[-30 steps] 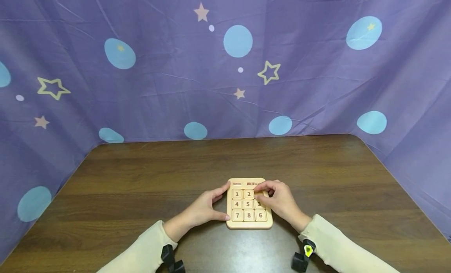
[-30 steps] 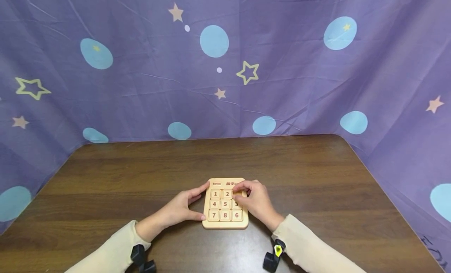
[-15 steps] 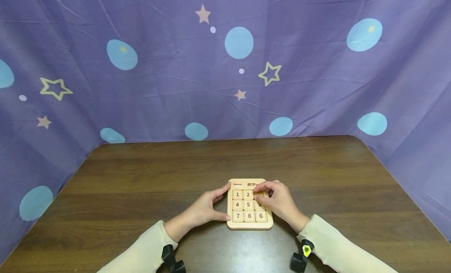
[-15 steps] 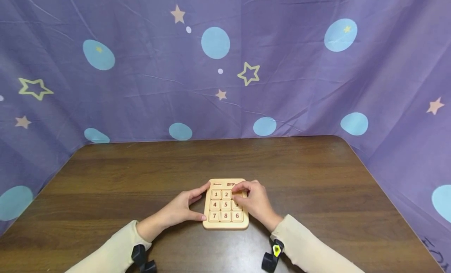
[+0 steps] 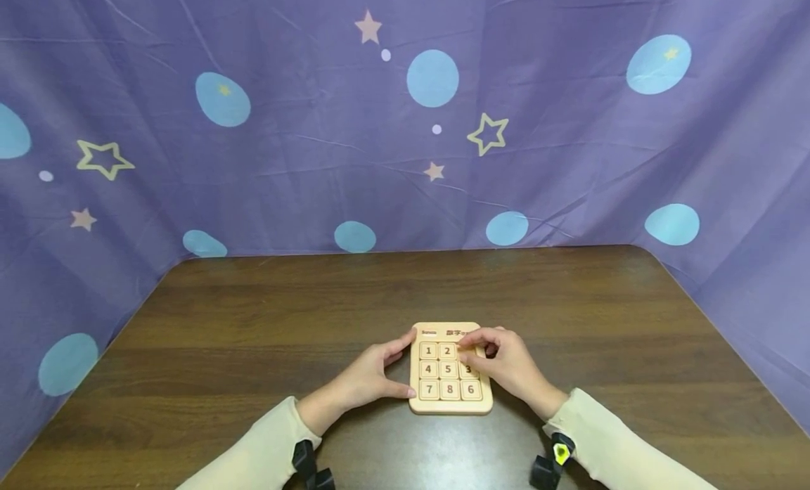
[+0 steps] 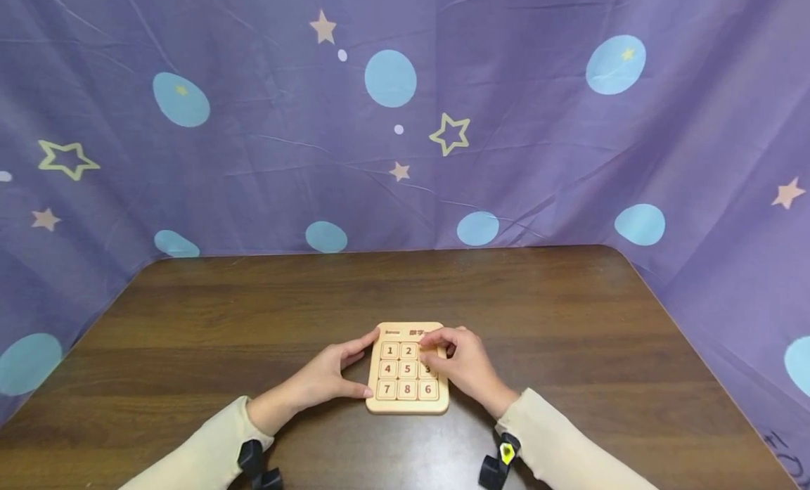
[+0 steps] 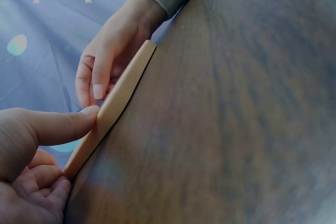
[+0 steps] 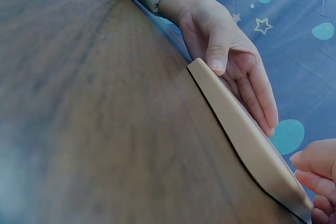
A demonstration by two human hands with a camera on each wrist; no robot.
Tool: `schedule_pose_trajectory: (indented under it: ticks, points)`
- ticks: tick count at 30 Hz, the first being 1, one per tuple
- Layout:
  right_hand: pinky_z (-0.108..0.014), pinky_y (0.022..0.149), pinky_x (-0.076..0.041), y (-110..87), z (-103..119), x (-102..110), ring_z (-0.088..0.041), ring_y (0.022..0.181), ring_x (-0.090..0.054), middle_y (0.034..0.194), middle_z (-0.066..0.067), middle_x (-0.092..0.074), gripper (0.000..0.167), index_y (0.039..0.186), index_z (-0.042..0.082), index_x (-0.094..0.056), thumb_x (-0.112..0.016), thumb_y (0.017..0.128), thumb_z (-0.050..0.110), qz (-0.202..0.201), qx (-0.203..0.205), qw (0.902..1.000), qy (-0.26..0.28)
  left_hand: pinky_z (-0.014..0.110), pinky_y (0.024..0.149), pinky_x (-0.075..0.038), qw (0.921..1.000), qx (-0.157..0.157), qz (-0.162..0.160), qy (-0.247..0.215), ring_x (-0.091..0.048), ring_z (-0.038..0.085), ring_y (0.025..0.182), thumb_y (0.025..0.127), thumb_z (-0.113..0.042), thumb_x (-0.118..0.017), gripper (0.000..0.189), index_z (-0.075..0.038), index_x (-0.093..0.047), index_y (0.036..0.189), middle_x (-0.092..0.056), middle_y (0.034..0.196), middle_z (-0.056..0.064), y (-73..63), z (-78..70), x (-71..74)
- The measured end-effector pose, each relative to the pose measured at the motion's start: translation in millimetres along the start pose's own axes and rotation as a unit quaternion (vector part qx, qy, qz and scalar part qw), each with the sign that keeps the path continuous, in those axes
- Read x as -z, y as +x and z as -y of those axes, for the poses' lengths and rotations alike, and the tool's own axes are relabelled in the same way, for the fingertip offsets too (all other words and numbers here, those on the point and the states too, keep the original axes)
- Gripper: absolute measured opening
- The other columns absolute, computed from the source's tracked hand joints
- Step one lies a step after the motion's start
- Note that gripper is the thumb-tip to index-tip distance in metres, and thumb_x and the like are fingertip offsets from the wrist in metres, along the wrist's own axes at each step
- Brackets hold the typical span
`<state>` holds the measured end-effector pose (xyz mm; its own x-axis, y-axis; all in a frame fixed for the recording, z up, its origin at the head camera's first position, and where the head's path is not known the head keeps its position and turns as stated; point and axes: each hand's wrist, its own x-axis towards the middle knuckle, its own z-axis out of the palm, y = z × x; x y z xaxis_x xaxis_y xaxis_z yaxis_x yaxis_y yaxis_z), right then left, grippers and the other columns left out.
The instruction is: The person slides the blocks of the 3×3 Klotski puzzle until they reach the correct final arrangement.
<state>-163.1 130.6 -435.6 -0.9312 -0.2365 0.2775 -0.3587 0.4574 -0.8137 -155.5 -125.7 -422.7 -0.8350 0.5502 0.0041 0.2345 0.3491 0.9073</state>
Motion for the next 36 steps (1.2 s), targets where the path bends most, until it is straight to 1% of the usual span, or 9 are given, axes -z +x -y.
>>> schedule_pose_trajectory:
  ticks: [6, 8, 12, 15, 19, 22, 26, 31, 36]
  points:
    - [-0.021, 0.062, -0.044, -4.8, -5, 8, -0.008, 0.071, -0.050, 0.085, 0.000, -0.069, 0.018, 0.091, 0.009, -0.073, -0.077, 0.074, 0.007, 0.020, 0.009, 0.9994, 0.029, 0.043, 0.112, -0.027, 0.9999, -0.012, 0.005, -0.003, -0.024, 0.031, 0.139, 0.071, -0.001, -0.079, 0.089, 0.008, -0.028, 0.143, -0.026, 0.151, 0.018, 0.1, -1.7, -0.2]
    - [-0.021, 0.062, -0.045, -6.5, -6, 9, -0.007, 0.070, -0.051, 0.086, -0.003, -0.069, 0.018, 0.093, 0.006, -0.072, -0.076, 0.075, 0.005, 0.026, 0.004, 0.9989, 0.038, 0.044, 0.112, -0.027, 0.9999, -0.014, 0.007, -0.005, -0.023, 0.032, 0.139, 0.071, -0.002, -0.079, 0.089, 0.009, -0.028, 0.143, -0.025, 0.151, 0.019, -0.3, -2.0, 0.1]
    - [-0.020, 0.062, -0.047, -10.7, -10, 11, -0.006, 0.071, -0.053, 0.087, -0.007, -0.070, 0.019, 0.093, 0.003, -0.071, -0.076, 0.075, 0.003, 0.033, -0.008, 0.9978, 0.056, 0.044, 0.113, -0.026, 0.9999, -0.009, 0.008, -0.007, -0.023, 0.031, 0.139, 0.071, -0.002, -0.079, 0.089, 0.008, -0.028, 0.143, -0.026, 0.151, 0.018, -0.8, -1.6, 0.2]
    - [-0.020, 0.064, -0.048, -13.4, -12, 13, -0.007, 0.073, -0.054, 0.088, -0.005, -0.070, 0.019, 0.094, 0.005, -0.071, -0.076, 0.075, 0.004, 0.043, -0.009, 0.9968, 0.067, 0.043, 0.113, -0.026, 0.9999, -0.011, 0.008, -0.009, -0.023, 0.031, 0.139, 0.071, -0.002, -0.079, 0.089, 0.008, -0.028, 0.143, -0.026, 0.151, 0.019, -0.8, -1.0, 0.1]
    - [-0.021, 0.066, -0.049, -15.6, -11, 18, -0.010, 0.076, -0.055, 0.088, -0.002, -0.070, 0.020, 0.095, 0.007, -0.071, -0.076, 0.076, 0.007, 0.061, 0.006, 0.9951, 0.077, 0.043, 0.113, -0.026, 0.9998, -0.016, 0.008, -0.008, -0.023, 0.033, 0.139, 0.071, -0.002, -0.079, 0.089, 0.008, -0.028, 0.143, -0.026, 0.151, 0.019, -0.1, -0.9, -0.1]
    - [-0.022, 0.067, -0.049, -16.0, -10, 21, -0.013, 0.077, -0.056, 0.089, -0.001, -0.069, 0.021, 0.095, 0.009, -0.071, -0.076, 0.075, 0.008, 0.070, 0.021, 0.9943, 0.077, 0.043, 0.112, -0.027, 0.9998, -0.019, 0.008, -0.002, -0.024, 0.033, 0.139, 0.071, -0.003, -0.079, 0.089, 0.008, -0.028, 0.143, -0.026, 0.151, 0.019, 0.7, -1.2, -0.2]
    - [-0.022, 0.069, -0.049, -15.1, -11, 23, -0.011, 0.078, -0.056, 0.089, 0.001, -0.069, 0.022, 0.096, 0.009, -0.071, -0.077, 0.075, 0.009, 0.081, 0.033, 0.9943, 0.061, 0.043, 0.112, -0.027, 0.9998, -0.021, 0.005, 0.000, -0.024, 0.033, 0.139, 0.071, -0.002, -0.079, 0.089, 0.008, -0.028, 0.143, -0.027, 0.150, 0.020, 1.1, -1.6, -0.3]
    - [-0.021, 0.070, -0.050, -13.9, -13, 24, -0.008, 0.079, -0.056, 0.091, 0.001, -0.069, 0.024, 0.097, 0.008, -0.070, -0.077, 0.074, 0.008, 0.095, 0.038, 0.9937, 0.046, 0.042, 0.112, -0.027, 0.9999, -0.014, 0.006, -0.002, -0.024, 0.030, 0.139, 0.071, -0.002, -0.079, 0.089, 0.007, -0.028, 0.143, -0.027, 0.151, 0.018, 1.2, -1.7, -0.3]
    - [-0.022, 0.070, -0.050, -14.0, -13, 24, -0.009, 0.079, -0.056, 0.092, 0.000, -0.069, 0.025, 0.098, 0.007, -0.070, -0.077, 0.074, 0.008, 0.102, 0.039, 0.9928, 0.050, 0.041, 0.113, -0.027, 0.9999, -0.006, 0.007, -0.007, -0.023, 0.029, 0.140, 0.071, -0.001, -0.079, 0.089, 0.007, -0.028, 0.144, -0.026, 0.151, 0.017, 0.1, -1.6, -0.1]
